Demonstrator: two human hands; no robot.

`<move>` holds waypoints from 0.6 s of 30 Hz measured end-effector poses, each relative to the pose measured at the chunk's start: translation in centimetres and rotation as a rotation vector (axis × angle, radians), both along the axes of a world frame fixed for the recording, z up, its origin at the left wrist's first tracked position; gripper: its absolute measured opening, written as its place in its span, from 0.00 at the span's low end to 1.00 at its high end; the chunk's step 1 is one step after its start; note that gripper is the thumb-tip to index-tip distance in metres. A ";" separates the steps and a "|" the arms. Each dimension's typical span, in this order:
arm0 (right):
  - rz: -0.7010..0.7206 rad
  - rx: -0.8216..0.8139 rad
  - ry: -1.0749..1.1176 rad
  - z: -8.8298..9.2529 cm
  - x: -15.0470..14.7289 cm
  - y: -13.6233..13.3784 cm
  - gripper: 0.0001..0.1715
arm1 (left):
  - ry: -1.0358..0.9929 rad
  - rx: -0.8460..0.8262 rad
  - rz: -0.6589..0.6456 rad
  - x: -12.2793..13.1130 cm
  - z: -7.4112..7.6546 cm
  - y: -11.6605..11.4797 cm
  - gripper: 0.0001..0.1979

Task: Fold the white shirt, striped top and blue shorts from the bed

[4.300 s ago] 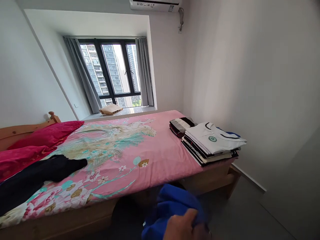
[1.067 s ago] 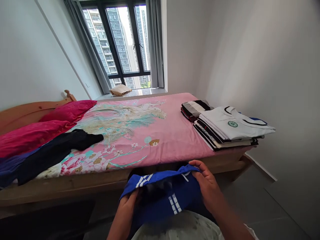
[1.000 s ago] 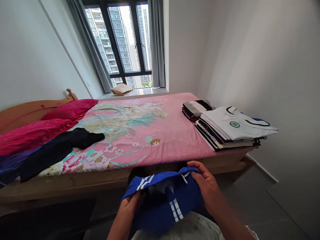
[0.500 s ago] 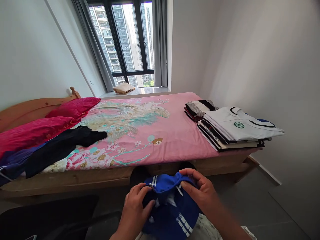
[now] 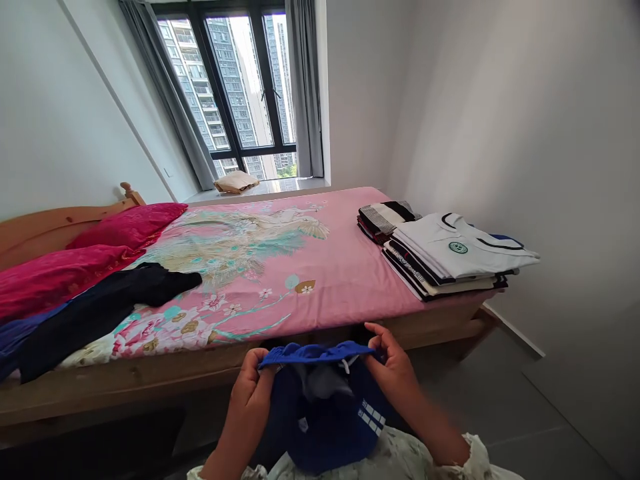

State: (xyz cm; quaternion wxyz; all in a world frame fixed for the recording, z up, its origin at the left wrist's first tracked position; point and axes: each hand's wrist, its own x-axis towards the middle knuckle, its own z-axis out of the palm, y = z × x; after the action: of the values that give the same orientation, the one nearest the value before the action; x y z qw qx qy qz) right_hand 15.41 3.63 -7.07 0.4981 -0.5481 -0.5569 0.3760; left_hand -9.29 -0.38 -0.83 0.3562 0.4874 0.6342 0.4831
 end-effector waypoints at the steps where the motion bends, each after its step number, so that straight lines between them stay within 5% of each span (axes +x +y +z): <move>1: 0.007 -0.009 -0.068 -1.4 0.0 -0.3 0.29 | -0.101 -0.013 0.020 0.3 0.4 -0.3 0.17; 5: 0.166 -0.143 -0.319 -6.2 0.3 -2.3 0.18 | -0.491 -0.097 0.086 1.1 1.2 -1.5 0.24; 8: 0.240 -0.294 -0.261 -7.0 1.2 -2.7 0.12 | -0.577 -0.078 0.114 0.7 1.1 -1.6 0.29; 13: 0.215 -0.300 0.323 -1.7 1.4 -1.0 0.20 | -0.575 -0.042 0.113 0.5 1.1 -0.6 0.27; 15: 0.271 -0.225 0.388 1.5 0.6 -0.2 0.25 | -0.556 -0.005 0.078 1.6 1.7 0.1 0.24; 18: 0.342 -0.097 0.267 5.0 -0.7 0.9 0.18 | -0.552 0.018 -0.033 3.9 3.2 1.1 0.21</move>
State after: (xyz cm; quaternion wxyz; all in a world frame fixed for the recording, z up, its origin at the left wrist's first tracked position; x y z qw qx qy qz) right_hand 14.68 4.49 -2.12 0.4695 -0.4143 -0.5523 0.5503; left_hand -5.41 0.69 2.36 0.5189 0.3506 0.5010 0.5974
